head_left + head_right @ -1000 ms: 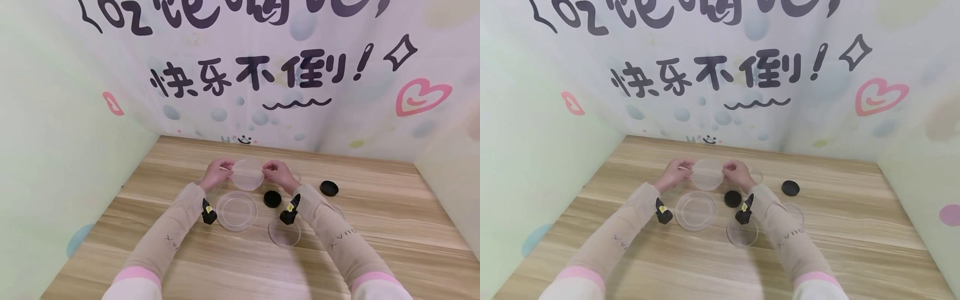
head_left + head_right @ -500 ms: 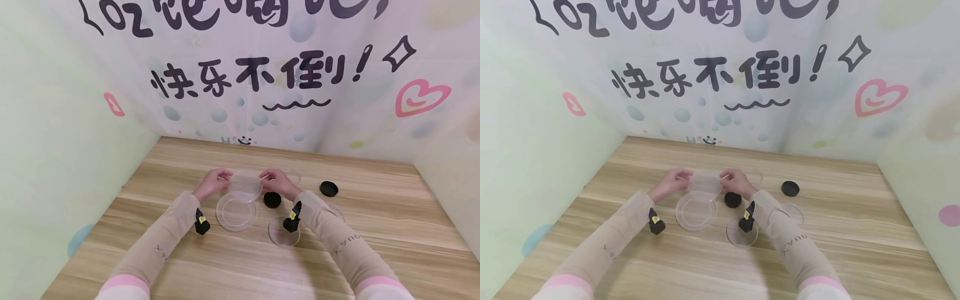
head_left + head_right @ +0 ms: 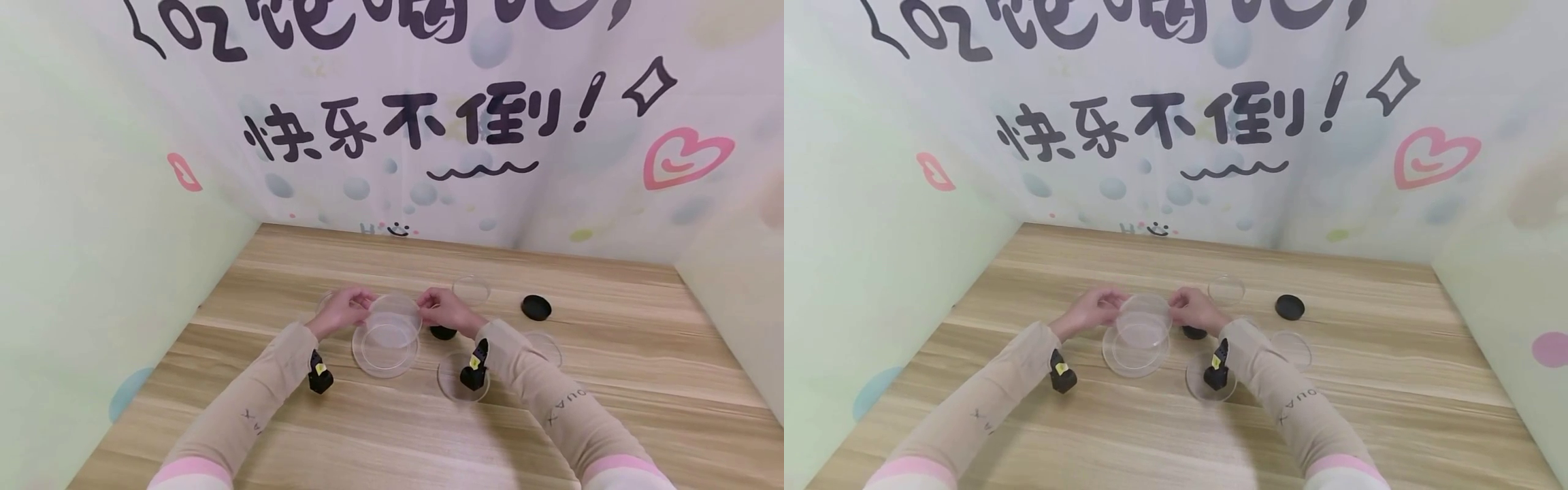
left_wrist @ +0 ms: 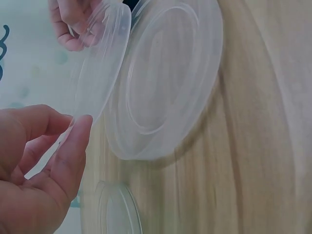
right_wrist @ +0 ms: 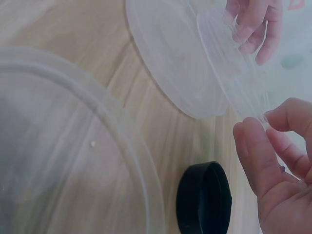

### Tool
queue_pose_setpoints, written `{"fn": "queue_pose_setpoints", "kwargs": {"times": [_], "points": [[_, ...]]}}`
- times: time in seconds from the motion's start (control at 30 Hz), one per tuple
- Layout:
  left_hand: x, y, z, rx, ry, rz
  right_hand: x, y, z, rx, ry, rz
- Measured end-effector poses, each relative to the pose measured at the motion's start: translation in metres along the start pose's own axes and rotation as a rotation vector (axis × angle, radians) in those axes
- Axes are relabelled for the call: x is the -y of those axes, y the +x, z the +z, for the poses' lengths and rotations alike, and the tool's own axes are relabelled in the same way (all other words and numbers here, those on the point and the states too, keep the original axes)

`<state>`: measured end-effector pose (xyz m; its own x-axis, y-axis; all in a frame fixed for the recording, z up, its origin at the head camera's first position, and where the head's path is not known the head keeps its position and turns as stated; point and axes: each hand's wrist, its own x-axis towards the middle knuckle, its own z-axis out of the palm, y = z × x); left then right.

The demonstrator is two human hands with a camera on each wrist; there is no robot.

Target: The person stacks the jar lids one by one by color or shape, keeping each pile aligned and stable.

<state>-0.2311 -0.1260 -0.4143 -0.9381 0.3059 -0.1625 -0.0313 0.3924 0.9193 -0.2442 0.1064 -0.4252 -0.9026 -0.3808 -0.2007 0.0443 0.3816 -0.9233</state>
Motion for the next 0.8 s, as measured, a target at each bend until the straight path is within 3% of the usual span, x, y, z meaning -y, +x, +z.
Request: {"fn": "queue_pose_setpoints", "kwargs": {"times": [0.43, 0.8], "points": [[0.004, -0.002, -0.006, 0.032, 0.033, -0.004, -0.002, -0.002, 0.009, 0.045, 0.002, -0.088], [0.002, -0.006, -0.008, 0.074, 0.077, -0.012, -0.003, 0.000, 0.016, 0.041, -0.111, -0.142]]}}
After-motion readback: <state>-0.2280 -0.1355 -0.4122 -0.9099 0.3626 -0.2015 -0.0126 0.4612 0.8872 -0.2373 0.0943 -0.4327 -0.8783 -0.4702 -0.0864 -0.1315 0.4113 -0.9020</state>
